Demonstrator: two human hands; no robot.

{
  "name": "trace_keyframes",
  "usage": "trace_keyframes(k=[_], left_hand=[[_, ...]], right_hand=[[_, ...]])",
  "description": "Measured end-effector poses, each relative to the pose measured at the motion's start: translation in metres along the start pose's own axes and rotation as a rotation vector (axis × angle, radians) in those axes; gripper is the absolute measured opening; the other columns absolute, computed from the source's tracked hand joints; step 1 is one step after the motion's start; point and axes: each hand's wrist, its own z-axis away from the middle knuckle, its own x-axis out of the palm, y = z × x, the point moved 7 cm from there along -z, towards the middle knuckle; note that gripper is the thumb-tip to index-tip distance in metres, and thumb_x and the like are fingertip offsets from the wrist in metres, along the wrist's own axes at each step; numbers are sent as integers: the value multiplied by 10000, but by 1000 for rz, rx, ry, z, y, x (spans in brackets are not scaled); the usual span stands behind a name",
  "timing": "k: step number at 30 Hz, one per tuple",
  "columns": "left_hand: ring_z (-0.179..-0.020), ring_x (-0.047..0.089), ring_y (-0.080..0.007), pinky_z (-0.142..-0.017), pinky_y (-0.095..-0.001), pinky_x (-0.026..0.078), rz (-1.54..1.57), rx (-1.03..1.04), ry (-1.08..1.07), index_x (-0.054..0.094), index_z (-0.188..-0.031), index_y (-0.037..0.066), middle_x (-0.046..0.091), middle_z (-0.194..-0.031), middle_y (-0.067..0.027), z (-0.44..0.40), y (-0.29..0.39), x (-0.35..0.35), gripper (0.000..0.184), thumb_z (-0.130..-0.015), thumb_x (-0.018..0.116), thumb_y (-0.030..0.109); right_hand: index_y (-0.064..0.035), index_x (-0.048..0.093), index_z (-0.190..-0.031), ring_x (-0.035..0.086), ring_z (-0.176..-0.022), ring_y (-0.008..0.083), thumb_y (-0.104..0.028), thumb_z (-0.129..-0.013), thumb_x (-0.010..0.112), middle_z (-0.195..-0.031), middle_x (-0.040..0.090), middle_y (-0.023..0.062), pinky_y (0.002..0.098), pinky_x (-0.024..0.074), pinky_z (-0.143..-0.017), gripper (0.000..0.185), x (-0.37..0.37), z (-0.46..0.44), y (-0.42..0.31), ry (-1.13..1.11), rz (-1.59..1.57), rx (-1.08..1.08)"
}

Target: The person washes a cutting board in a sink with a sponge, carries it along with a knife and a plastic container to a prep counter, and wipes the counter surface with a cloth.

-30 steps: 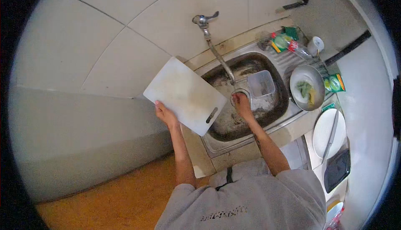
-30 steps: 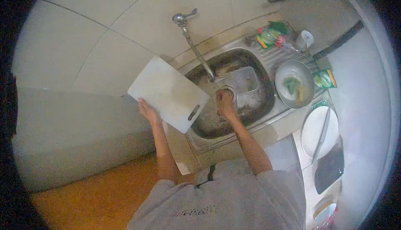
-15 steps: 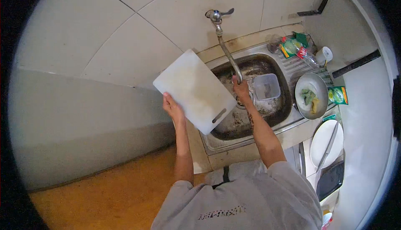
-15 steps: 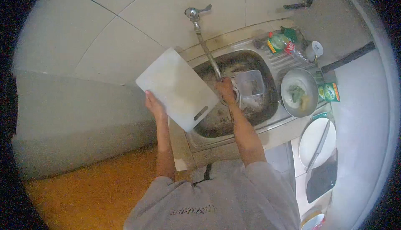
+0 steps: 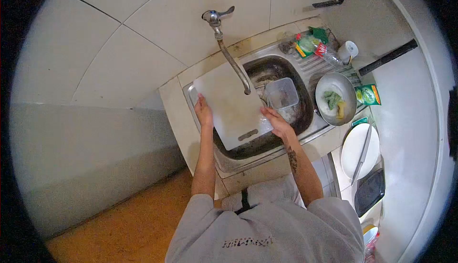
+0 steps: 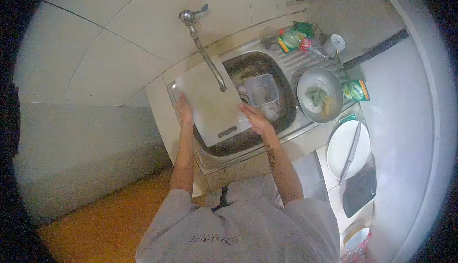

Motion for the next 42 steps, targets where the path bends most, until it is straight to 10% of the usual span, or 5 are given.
trace_keyframes(k=[20,29,42], left_hand=[[-673,441,-119,-632,-308,406,-180,158,-104,581,-778,-10,528,-704,6,45,-38,36,438,-1001,454,346],[-588,348,-141,-547,-366,327,-219,-174,-211,445,-667,-13,375,-599,-20,53,-50,84,544,-1007,392,408],[-691,561,-364,-665,-481,411,-403,140,-200,561,-904,-26,562,-729,-198,47,-15,144,244,-939,458,193]], right_hand=[[-1,544,-1247,520,-1001,117,-346,-981,508,-1091,617,50,272,409,-886,437,-28,73,-3,237,378,-228],[38,571,-1129,537,-927,109,-216,-990,493,-983,636,76,272,429,-829,300,5,124,-58,207,439,-365],[-11,569,-929,411,-691,36,-244,-998,492,-757,501,-46,222,372,-615,255,-5,141,-72,412,578,-617]])
